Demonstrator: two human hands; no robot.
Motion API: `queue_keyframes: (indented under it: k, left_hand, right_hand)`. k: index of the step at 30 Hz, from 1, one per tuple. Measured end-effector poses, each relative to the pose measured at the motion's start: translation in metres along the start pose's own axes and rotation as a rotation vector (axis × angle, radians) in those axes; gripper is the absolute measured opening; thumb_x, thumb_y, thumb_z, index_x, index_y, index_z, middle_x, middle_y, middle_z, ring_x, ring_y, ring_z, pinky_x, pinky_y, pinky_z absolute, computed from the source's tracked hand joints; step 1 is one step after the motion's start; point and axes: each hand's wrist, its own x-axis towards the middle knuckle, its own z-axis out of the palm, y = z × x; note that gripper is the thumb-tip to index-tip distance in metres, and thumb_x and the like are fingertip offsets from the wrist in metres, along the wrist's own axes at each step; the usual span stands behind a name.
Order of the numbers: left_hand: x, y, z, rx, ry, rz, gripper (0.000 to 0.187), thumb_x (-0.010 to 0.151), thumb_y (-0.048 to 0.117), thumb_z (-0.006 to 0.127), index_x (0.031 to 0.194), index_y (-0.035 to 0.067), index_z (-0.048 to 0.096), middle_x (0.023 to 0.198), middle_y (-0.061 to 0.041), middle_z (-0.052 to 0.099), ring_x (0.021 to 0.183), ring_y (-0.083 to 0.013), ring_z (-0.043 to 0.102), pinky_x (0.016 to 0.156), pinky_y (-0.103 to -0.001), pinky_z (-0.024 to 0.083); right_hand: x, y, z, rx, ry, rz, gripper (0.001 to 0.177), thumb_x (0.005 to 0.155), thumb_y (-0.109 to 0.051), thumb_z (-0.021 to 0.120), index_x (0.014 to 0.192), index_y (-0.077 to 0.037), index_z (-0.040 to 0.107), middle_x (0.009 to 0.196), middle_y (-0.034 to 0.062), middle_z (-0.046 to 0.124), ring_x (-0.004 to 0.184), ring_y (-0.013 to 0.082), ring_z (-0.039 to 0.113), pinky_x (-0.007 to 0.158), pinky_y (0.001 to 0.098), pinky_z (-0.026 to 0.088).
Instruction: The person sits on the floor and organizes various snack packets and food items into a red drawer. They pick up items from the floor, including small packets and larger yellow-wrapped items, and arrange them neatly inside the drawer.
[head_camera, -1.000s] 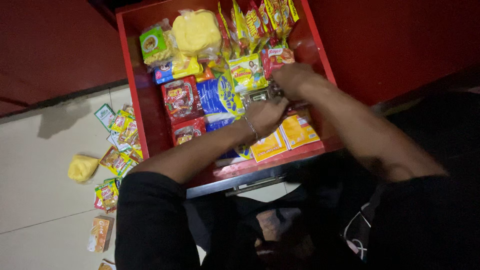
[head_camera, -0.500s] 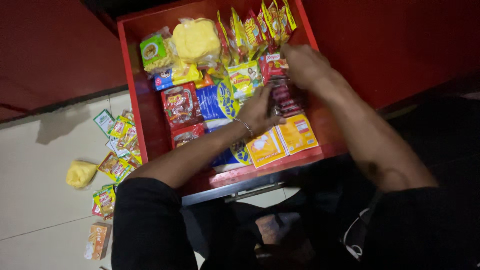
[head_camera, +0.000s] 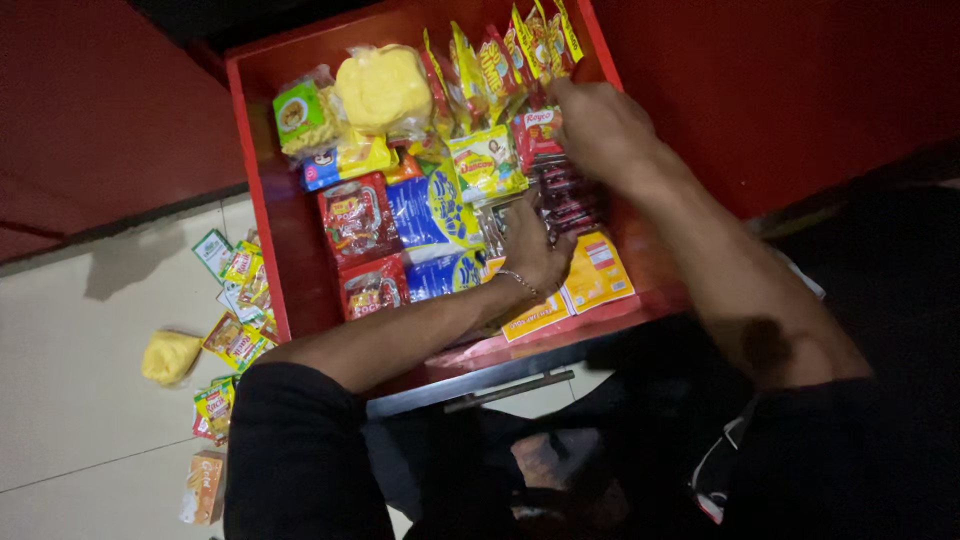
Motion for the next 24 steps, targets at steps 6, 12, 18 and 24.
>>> queue_keyframes:
  k: [6, 12, 18, 24]
  left_hand:
    - [0.007, 0.020, -0.029, 0.198, -0.167, -0.053, 0.079, 0.074, 0.022, 0.081, 0.138, 0.001, 0.040, 0.127, -0.027, 0.044, 0.122, -0.0447, 0.041, 0.100, -0.055, 0.035]
    - [0.030, 0.021, -0.044, 0.423, -0.161, 0.191, 0.062, 0.086, 0.033, 0.078, 0.131, 0.001, 0.050, 0.127, -0.023, 0.049, 0.118, -0.0413, 0.048, 0.097, -0.052, 0.041]
    - [0.037, 0.047, -0.066, 0.417, -0.314, 0.182, 0.058, 0.084, 0.041, 0.078, 0.124, 0.006, 0.055, 0.130, -0.021, 0.050, 0.115, -0.0396, 0.050, 0.093, -0.052, 0.042]
    - [0.032, 0.078, -0.125, 0.820, -0.625, 0.041, 0.062, 0.084, 0.053, 0.071, 0.131, 0.014, 0.056, 0.126, -0.015, 0.060, 0.120, -0.0355, 0.057, 0.102, -0.060, 0.039]
  right_hand:
    - [-0.002, -0.007, -0.007, -0.003, -0.043, 0.028, 0.033, 0.094, -0.017, 0.069, 0.124, -0.005, 0.062, 0.100, 0.0255, 0.071, 0.095, 0.0466, 0.068, 0.080, 0.0581, 0.053]
    - [-0.006, -0.010, -0.007, -0.068, -0.060, -0.019, 0.038, 0.089, -0.017, 0.073, 0.123, -0.004, 0.061, 0.099, 0.0239, 0.072, 0.096, 0.0457, 0.068, 0.079, 0.0580, 0.053]
    - [-0.009, -0.023, -0.002, -0.143, -0.109, -0.063, 0.037, 0.086, -0.016, 0.072, 0.120, -0.005, 0.062, 0.102, 0.0242, 0.072, 0.097, 0.0459, 0.068, 0.079, 0.0568, 0.054]
    - [-0.024, -0.045, 0.001, -0.039, -0.074, -0.165, 0.026, 0.094, -0.007, 0.054, 0.119, -0.006, 0.063, 0.103, 0.0234, 0.072, 0.096, 0.0455, 0.069, 0.076, 0.0580, 0.052]
